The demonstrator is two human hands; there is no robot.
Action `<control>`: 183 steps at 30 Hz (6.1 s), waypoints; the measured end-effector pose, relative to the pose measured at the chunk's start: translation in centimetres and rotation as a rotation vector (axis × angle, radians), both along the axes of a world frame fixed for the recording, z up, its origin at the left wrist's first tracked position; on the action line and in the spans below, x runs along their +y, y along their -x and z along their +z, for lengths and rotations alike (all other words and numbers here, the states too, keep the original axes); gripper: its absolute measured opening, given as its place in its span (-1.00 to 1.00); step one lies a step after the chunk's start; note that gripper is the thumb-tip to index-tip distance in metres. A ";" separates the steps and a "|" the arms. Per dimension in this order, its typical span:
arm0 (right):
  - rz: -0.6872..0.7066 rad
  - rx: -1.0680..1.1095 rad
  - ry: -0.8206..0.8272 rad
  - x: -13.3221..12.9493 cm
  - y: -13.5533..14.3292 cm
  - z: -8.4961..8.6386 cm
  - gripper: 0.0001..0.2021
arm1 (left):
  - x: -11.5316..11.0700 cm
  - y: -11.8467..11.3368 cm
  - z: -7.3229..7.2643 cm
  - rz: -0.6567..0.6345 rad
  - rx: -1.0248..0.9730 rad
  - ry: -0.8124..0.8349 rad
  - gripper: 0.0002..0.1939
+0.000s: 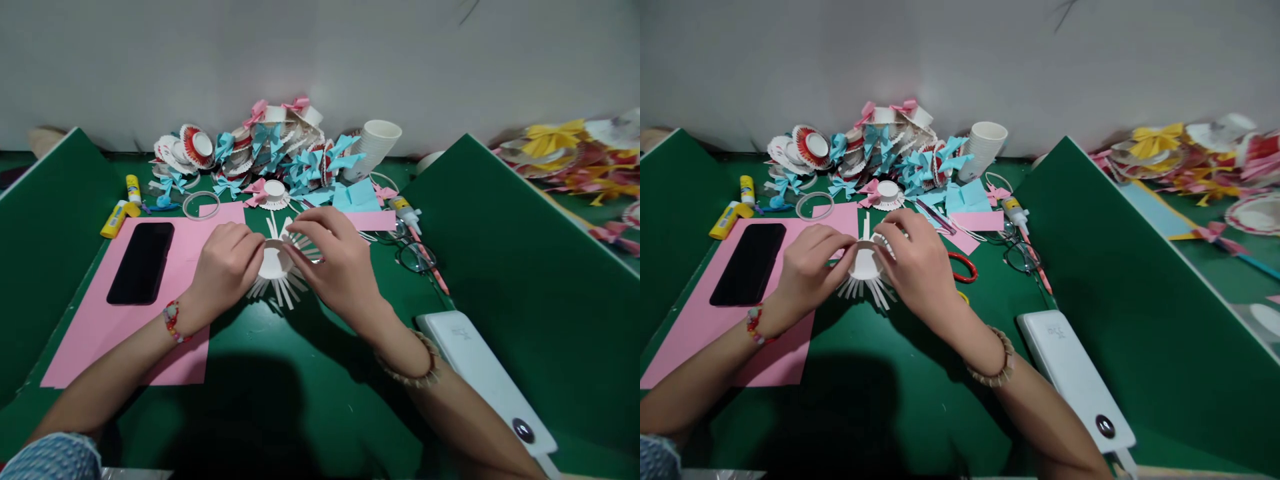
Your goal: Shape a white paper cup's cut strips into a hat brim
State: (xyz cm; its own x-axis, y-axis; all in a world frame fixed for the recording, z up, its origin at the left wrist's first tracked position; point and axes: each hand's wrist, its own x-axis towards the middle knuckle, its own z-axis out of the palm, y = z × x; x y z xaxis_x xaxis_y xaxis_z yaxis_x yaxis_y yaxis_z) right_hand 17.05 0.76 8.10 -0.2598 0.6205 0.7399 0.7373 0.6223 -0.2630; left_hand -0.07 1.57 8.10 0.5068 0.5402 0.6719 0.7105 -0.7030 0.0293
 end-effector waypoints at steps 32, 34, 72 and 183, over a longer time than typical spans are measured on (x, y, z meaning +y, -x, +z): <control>-0.041 -0.093 0.118 -1.5 0.3 0.6 -0.83 | -0.7 0.4 1.4 -0.115 -0.013 0.184 -0.88; -0.058 -0.134 0.109 -1.5 0.3 0.5 -0.81 | -0.7 0.2 1.3 -0.099 -0.004 0.138 -0.89; -0.082 -0.239 0.008 -1.8 0.8 0.4 -0.77 | -1.8 -0.1 1.8 -0.060 -0.049 0.162 -0.87; 0.148 0.036 0.217 -1.8 -0.1 1.9 -0.89 | -1.7 0.1 2.0 -0.168 -0.277 0.159 -0.93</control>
